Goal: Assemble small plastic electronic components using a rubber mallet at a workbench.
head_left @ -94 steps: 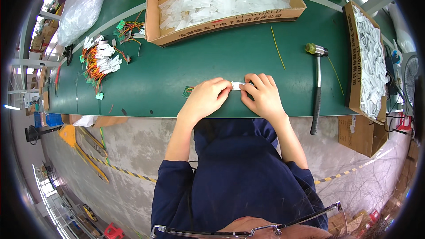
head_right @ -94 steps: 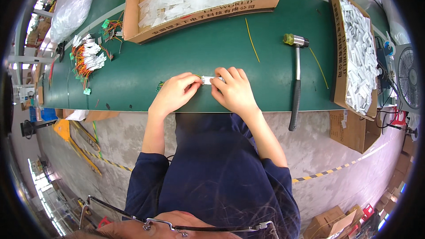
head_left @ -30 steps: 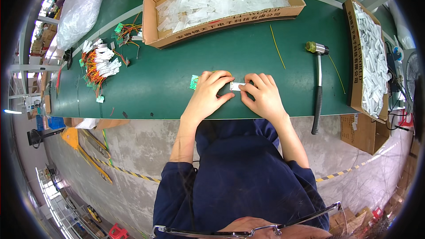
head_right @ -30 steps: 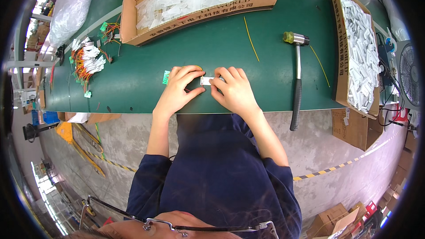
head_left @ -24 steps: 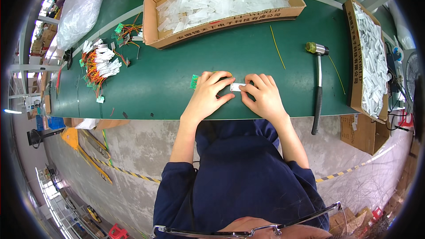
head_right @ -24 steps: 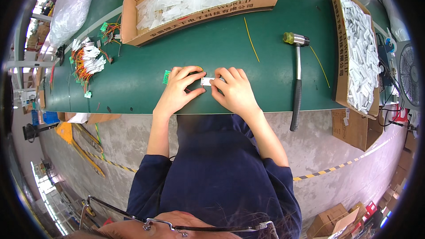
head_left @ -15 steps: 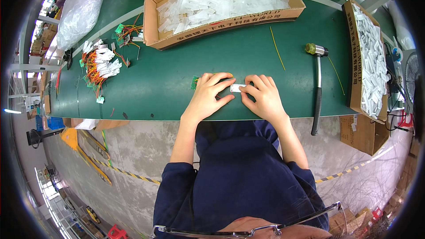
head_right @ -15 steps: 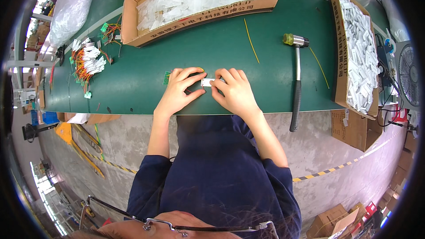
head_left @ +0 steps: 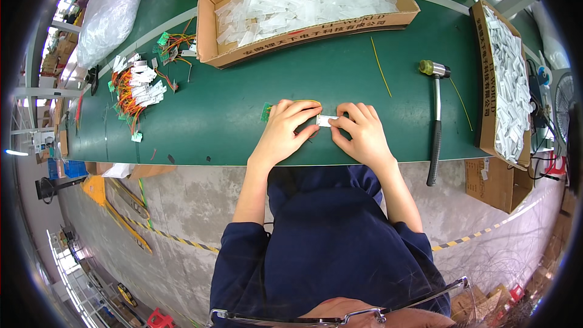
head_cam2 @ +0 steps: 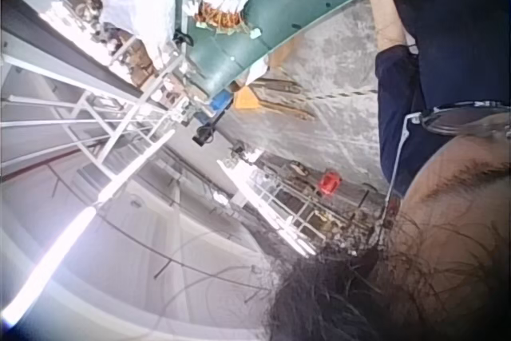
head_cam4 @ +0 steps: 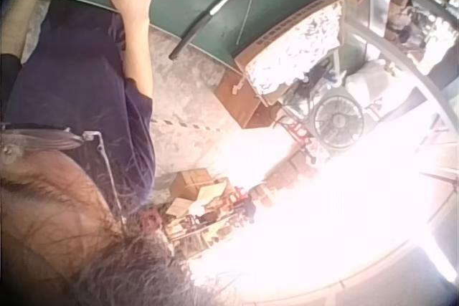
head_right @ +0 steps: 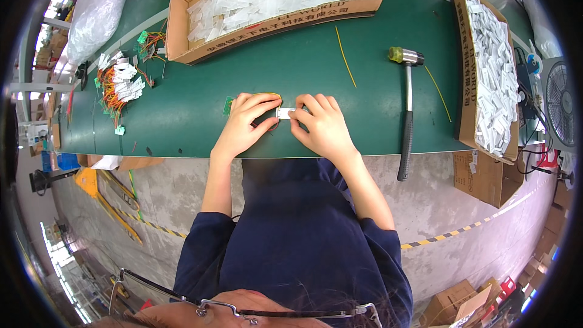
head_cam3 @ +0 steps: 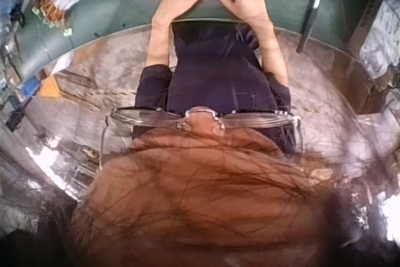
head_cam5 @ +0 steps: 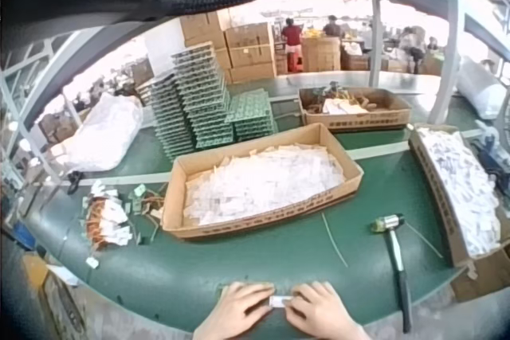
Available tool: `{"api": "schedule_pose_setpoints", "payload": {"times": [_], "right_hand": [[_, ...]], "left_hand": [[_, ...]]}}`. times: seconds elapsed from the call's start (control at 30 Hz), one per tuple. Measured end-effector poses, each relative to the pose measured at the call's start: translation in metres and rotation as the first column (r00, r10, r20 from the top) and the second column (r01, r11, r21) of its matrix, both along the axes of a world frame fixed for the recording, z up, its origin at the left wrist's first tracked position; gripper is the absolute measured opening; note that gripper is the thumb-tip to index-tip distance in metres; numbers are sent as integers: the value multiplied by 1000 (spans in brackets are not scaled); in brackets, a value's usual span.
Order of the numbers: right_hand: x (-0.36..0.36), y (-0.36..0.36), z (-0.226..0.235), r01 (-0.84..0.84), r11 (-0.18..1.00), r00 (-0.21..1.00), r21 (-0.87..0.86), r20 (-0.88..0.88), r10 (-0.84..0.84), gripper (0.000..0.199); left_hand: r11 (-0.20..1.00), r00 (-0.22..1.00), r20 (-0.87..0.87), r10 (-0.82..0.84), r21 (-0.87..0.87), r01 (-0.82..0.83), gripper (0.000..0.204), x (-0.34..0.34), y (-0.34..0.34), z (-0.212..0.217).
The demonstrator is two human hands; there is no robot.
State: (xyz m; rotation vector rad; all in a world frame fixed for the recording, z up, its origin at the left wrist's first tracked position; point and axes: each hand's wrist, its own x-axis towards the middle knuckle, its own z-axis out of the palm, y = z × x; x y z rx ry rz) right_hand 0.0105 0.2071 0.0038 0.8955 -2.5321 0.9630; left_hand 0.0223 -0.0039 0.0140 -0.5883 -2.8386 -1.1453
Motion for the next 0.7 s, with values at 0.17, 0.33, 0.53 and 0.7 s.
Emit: {"api": "schedule_pose_setpoints", "payload": {"times": [0.17,0.33,0.53,0.7], "right_hand": [[0,0,-2,0,1000,1000,-8,8,0,11],[-1,0,-2,-1,1000,1000,-6,7,1,12],[1,0,0,-10,1000,1000,-18,10,10,12],[0,2,-3,-18,999,998,-38,54,20,13]], "left_hand": [[1000,1000,7,-13,-1,13,39,-1,1,1],[1000,1000,20,-17,-15,17,41,-1,2,3],[1000,998,55,-16,-19,17,41,0,2,7],[997,996,92,-5,-72,12,40,1,6,12]]}}
